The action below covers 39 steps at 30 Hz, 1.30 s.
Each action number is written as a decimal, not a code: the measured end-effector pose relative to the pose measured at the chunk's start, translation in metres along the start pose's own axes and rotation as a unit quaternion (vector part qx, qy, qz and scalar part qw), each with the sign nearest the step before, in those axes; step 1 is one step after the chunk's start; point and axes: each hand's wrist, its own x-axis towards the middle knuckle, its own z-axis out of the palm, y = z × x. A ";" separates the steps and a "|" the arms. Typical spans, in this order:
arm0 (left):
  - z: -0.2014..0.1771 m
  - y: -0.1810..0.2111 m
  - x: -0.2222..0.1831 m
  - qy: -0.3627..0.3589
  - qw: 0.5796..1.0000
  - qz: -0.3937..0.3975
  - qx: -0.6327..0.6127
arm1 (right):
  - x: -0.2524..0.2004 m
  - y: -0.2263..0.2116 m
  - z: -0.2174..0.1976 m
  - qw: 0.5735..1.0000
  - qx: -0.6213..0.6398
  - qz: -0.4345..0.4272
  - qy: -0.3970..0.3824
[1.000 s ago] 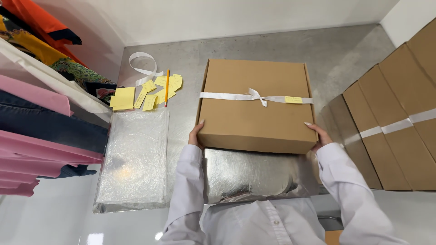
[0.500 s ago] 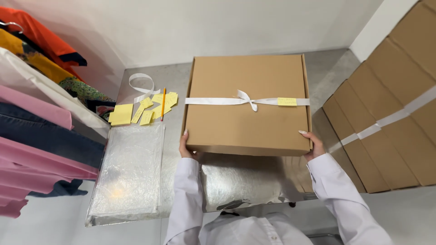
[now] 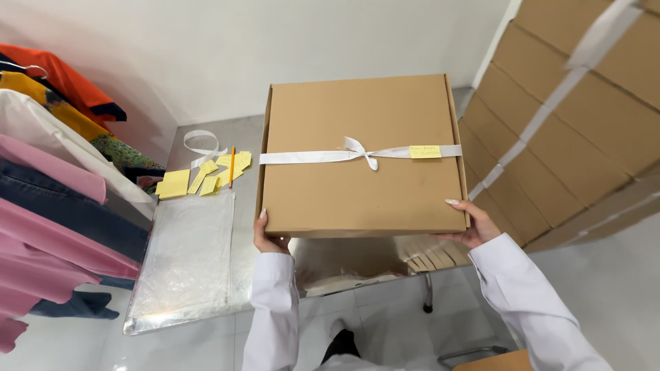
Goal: The person ties a white ribbon around a cardboard box and secures it with a bow. They then pick up a yellow sticky note and a pencil, write on the note, and attach it to the box. Finally, the person stacks the labeled box on top of a pile of other boxes.
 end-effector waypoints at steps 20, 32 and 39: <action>0.252 0.164 -0.151 -0.239 0.969 0.029 -0.056 | -0.216 -0.242 0.068 0.966 -0.026 -0.255 0.032; 0.448 0.203 -0.133 -0.390 0.920 0.003 -0.040 | -0.241 -0.362 0.111 0.917 -0.039 -0.371 0.143; 0.558 0.175 -0.110 -0.510 0.857 -0.039 -0.056 | -0.224 -0.389 0.090 0.859 -0.078 -0.477 0.168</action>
